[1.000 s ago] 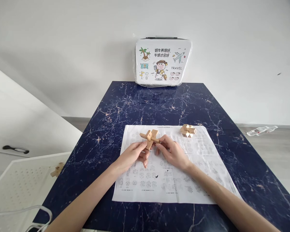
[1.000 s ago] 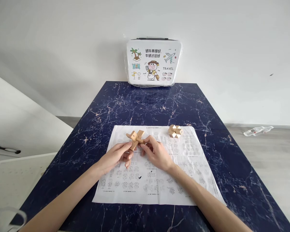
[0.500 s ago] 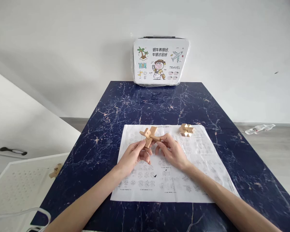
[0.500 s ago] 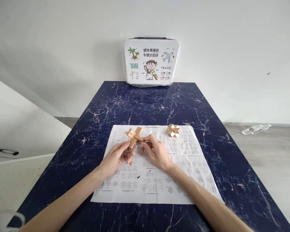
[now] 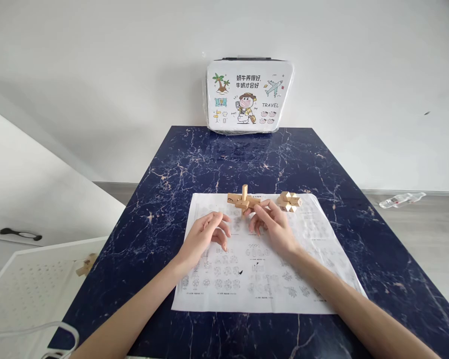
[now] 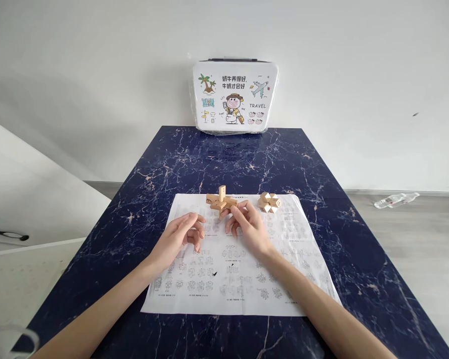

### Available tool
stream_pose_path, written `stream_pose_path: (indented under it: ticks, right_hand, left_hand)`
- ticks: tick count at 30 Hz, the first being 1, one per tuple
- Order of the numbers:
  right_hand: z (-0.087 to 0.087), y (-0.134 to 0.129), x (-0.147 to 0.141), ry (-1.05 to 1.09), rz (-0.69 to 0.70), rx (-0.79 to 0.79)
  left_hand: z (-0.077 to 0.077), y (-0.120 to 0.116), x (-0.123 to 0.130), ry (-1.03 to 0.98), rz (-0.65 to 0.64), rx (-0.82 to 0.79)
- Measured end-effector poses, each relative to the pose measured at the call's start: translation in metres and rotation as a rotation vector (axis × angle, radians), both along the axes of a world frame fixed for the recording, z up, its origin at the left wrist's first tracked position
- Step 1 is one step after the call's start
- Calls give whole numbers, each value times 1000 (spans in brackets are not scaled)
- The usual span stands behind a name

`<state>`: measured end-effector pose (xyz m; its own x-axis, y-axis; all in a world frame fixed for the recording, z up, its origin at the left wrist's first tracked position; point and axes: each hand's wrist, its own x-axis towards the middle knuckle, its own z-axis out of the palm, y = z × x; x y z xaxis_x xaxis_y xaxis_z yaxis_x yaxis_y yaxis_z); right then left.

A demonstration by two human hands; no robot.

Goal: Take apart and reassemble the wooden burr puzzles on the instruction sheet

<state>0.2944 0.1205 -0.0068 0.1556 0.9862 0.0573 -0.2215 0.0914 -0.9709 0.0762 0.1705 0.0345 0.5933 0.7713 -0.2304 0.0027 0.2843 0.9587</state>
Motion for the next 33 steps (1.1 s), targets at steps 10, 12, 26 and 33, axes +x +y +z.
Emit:
stream_pose_path:
  ticks: [10, 12, 26, 33]
  right_hand:
    - [8, 0, 5, 66, 82, -68]
    - [10, -2, 3, 51, 158, -57]
    - [10, -7, -8, -72, 405, 0]
    - [10, -10, -11, -201, 286, 10]
  left_hand:
    - [-6, -6, 4, 196, 246, 448]
    - [-10, -6, 3, 166, 251, 478]
    - [-7, -8, 3, 109, 33, 238]
    - [-7, -7, 4, 142, 51, 262]
